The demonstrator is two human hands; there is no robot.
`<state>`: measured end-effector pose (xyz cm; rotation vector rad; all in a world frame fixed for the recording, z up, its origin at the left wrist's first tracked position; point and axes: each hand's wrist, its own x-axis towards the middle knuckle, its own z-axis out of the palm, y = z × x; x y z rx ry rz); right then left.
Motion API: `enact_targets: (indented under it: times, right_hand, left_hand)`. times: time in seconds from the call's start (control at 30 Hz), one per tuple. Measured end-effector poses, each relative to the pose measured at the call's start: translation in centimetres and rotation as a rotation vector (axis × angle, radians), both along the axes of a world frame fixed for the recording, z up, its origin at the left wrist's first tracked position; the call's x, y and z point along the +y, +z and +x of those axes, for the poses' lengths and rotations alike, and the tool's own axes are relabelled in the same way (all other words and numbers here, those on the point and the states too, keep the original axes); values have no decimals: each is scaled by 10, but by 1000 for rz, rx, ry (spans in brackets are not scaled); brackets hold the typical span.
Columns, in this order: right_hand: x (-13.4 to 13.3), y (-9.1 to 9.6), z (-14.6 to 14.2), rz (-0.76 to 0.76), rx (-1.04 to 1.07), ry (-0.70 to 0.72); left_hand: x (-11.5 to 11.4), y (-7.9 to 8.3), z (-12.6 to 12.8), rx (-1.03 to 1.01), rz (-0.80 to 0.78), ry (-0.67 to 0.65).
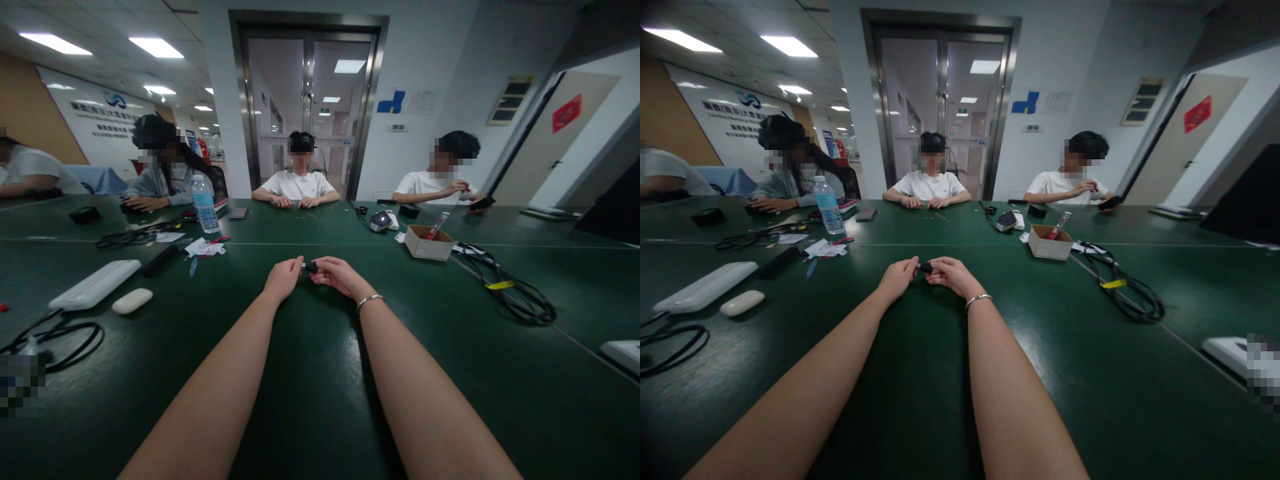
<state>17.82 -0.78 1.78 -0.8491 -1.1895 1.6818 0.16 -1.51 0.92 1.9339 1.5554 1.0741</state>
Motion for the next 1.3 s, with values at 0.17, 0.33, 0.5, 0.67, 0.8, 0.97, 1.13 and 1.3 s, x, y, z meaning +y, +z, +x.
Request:
enact_targets:
  times: [0.17, 0.33, 0.5, 0.67, 0.8, 0.97, 1.13, 1.3]
  right_hand:
    - [0, 0, -1, 6, 2, -4]
    - [2, -2, -2, 19, 3, -53]
    - [2, -4, -3, 33, -7, -78]
    - [2, -3, -3, 35, -4, -48]
    - [1, -2, -3, 32, -2, -51]
    - [0, -1, -3, 22, -5, -55]
    - [1, -2, -2, 20, -10, -56]
    - [2, -3, -1, 26, -9, -48]
  left_hand:
    - [4, -4, 1, 25, 38, -10]
    - [13, -13, 1, -53, 128, -92]
    - [16, -16, 1, -225, 117, -138]
    - [17, -18, 0, -291, -27, -144]
    - [18, -18, 0, -304, 3, -102]
    - [17, -15, 0, -327, -57, -126]
    - [17, -15, 0, -355, -68, -149]
    - [17, -15, 0, -329, -25, -155]
